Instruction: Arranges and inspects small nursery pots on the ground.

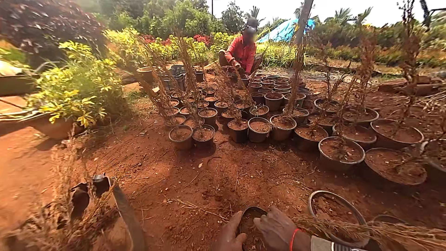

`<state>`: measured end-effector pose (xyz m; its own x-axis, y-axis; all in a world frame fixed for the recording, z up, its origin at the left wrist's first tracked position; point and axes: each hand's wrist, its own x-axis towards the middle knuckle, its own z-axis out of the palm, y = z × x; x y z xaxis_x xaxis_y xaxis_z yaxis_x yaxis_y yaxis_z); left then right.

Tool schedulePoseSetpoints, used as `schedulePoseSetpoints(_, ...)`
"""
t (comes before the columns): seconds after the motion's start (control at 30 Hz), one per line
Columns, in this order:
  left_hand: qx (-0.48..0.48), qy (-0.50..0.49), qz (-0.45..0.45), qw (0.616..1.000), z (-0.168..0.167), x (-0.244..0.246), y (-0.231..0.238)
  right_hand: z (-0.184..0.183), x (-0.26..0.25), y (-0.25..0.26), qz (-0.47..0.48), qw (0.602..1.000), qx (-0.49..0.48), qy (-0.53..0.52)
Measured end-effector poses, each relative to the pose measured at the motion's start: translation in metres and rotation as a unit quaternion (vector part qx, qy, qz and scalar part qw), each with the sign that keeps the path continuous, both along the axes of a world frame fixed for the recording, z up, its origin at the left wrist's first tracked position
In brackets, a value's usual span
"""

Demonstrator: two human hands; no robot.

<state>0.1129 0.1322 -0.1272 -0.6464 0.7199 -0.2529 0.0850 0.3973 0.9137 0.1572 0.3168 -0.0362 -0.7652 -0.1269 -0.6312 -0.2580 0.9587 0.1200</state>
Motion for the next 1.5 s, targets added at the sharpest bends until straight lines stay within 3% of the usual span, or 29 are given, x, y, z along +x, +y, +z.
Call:
schedulePoseSetpoints(0.17,0.014,0.033,0.007,0.999,-0.002,0.003,0.003,-0.005,0.004,0.016,-0.064,0.997,-0.022,-0.043)
schedulePoseSetpoints(0.4,-0.105,0.161,0.064,0.979,-0.004,0.005,0.023,-0.009,0.017,0.003,-0.078,0.996,-0.039,-0.037)
schedulePoseSetpoints(0.57,-0.047,0.134,0.157,0.977,-0.028,-0.002,0.04,-0.005,0.022,-0.012,-0.046,0.995,-0.084,-0.029)
schedulePoseSetpoints(0.97,-0.067,0.092,0.184,0.976,-0.029,-0.017,0.032,-0.003,0.032,-0.033,-0.075,0.991,-0.087,-0.064)
schedulePoseSetpoints(1.17,-0.053,0.062,0.206,0.975,-0.048,-0.025,0.026,0.001,0.031,-0.038,-0.076,0.991,-0.075,-0.083)
schedulePoseSetpoints(1.5,-0.101,0.043,0.186,0.976,-0.04,-0.031,0.033,0.001,0.035,-0.03,-0.09,0.989,-0.082,-0.084)
